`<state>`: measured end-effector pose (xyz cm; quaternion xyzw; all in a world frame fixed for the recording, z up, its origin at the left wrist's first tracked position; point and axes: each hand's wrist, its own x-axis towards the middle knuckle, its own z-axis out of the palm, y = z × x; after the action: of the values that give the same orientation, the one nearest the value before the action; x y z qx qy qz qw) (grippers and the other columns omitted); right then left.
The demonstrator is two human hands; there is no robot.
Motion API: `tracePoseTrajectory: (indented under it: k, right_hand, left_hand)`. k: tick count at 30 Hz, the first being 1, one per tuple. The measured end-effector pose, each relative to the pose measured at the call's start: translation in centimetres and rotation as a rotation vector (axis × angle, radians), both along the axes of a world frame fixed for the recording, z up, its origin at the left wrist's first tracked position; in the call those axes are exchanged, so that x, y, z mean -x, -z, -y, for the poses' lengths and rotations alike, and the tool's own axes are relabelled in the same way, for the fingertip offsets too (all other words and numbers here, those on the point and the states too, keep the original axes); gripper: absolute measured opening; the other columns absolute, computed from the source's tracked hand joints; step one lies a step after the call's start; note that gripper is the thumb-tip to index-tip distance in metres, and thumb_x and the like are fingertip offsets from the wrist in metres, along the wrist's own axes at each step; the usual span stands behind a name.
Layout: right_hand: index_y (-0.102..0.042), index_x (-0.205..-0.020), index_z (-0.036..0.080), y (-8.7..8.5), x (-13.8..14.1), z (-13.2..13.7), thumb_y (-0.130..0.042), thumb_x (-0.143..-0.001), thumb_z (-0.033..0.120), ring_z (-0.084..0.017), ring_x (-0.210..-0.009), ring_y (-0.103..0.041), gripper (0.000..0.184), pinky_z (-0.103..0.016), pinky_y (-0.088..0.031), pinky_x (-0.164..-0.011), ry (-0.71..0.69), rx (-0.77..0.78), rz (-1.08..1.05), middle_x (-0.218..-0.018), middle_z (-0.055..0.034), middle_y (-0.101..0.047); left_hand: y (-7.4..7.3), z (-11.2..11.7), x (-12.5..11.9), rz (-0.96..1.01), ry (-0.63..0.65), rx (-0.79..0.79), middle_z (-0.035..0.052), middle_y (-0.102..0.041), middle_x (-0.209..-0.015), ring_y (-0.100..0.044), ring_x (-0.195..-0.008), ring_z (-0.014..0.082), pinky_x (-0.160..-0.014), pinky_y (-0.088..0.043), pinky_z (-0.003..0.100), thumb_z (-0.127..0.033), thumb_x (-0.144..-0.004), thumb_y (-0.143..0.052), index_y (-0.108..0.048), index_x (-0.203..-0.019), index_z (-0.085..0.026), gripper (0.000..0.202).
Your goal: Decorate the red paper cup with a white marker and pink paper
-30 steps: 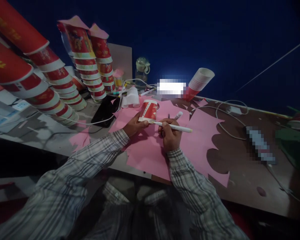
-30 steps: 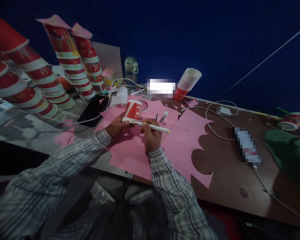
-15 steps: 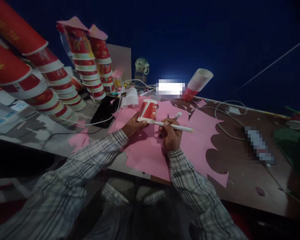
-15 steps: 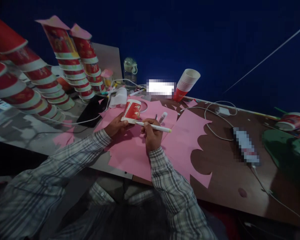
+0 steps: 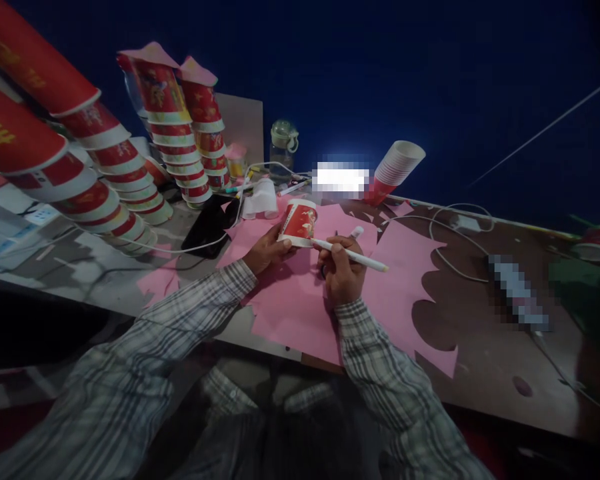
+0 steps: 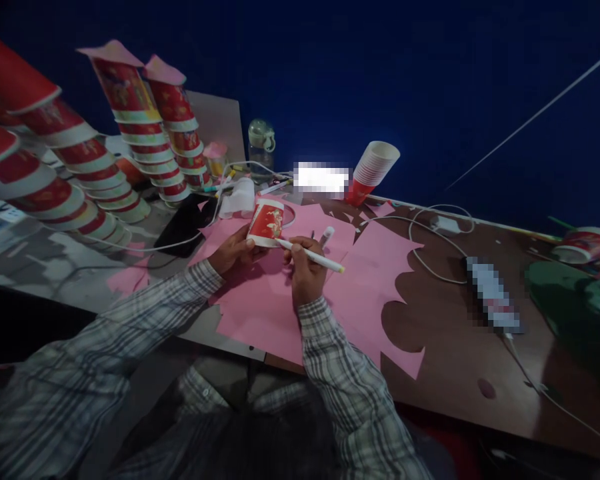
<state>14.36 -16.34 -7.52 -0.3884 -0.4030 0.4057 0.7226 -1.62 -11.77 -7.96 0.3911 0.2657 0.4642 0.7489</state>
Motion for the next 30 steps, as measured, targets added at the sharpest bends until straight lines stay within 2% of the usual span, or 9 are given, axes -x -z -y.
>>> tracePoseTrajectory:
  k: [4, 11, 16, 22, 26, 30]
  right_hand:
    - [-0.064, -0.090, 0.020, 0.15, -0.04, 0.21, -0.066, -0.085, 0.043, -0.008, -0.051, -0.053, 0.023, -0.021, -0.042, -0.048, -0.034, 0.013, 0.043, -0.061, 0.0052, -0.062]
    - [-0.065, -0.088, 0.020, -0.43, 0.43, 0.67, -0.066, -0.085, 0.042, -0.008, -0.049, -0.051, 0.023, -0.021, -0.045, -0.049, -0.072, -0.012, 0.085, -0.059, 0.0052, -0.061]
    - [-0.065, -0.089, 0.020, -0.42, 0.41, 0.75, -0.065, -0.086, 0.044, -0.008, -0.049, -0.052, 0.024, -0.022, -0.046, -0.049, -0.042, -0.003, 0.141, -0.060, 0.0044, -0.061]
    - [-0.066, -0.088, 0.020, -0.60, 0.58, 0.89, -0.066, -0.085, 0.044, -0.008, -0.047, -0.050, 0.025, -0.022, -0.044, -0.046, -0.048, 0.003, 0.169, -0.059, 0.0039, -0.061]
    - [-0.065, -0.088, 0.019, -0.54, 0.76, 0.78, -0.065, -0.086, 0.044, -0.008, -0.047, -0.050, 0.025, -0.022, -0.044, -0.047, -0.005, 0.011, 0.222, -0.060, 0.0036, -0.061]
    - [-0.062, -0.091, 0.019, 0.00, 0.49, 0.22, -0.063, -0.088, 0.044, -0.008, -0.052, -0.054, 0.026, -0.022, -0.046, -0.050, 0.050, 0.002, 0.157, -0.065, 0.0029, -0.064]
  left_hand:
    - [0.03, 0.04, 0.00, 0.026, 0.018, 0.016, 0.0069, -0.070, -0.117, -0.068, -0.102, 0.0192, -0.095, -0.049, 0.035, -0.037, -0.068, -0.082, -0.049, -0.140, -0.027, 0.080]
    - [0.70, 0.07, -0.18, 0.059, -0.006, 0.008, 0.0077, -0.073, -0.110, -0.069, -0.100, 0.0206, -0.093, -0.051, 0.034, -0.040, -0.071, -0.082, -0.057, -0.132, -0.022, 0.069]
    - [0.89, -0.08, -0.17, 0.022, -0.020, -0.013, 0.0047, -0.073, -0.105, -0.068, -0.096, 0.0180, -0.090, -0.051, 0.032, -0.037, -0.069, -0.084, -0.055, -0.135, -0.024, 0.073]
    - [0.46, 0.09, -0.24, 0.021, -0.036, -0.017, 0.0043, -0.072, -0.106, -0.067, -0.094, 0.0162, -0.091, -0.050, 0.031, -0.035, -0.068, -0.084, -0.053, -0.138, -0.026, 0.078]
    - [0.36, 0.13, -0.33, 0.018, -0.046, -0.024, 0.0039, -0.071, -0.103, -0.066, -0.091, 0.0156, -0.089, -0.050, 0.030, -0.036, -0.066, -0.085, -0.052, -0.139, -0.026, 0.080]
    - [0.27, 0.09, -0.34, 0.013, -0.035, -0.032, 0.0052, -0.071, -0.100, -0.066, -0.086, 0.0158, -0.084, -0.050, 0.030, -0.036, -0.066, -0.085, -0.055, -0.135, -0.023, 0.076]
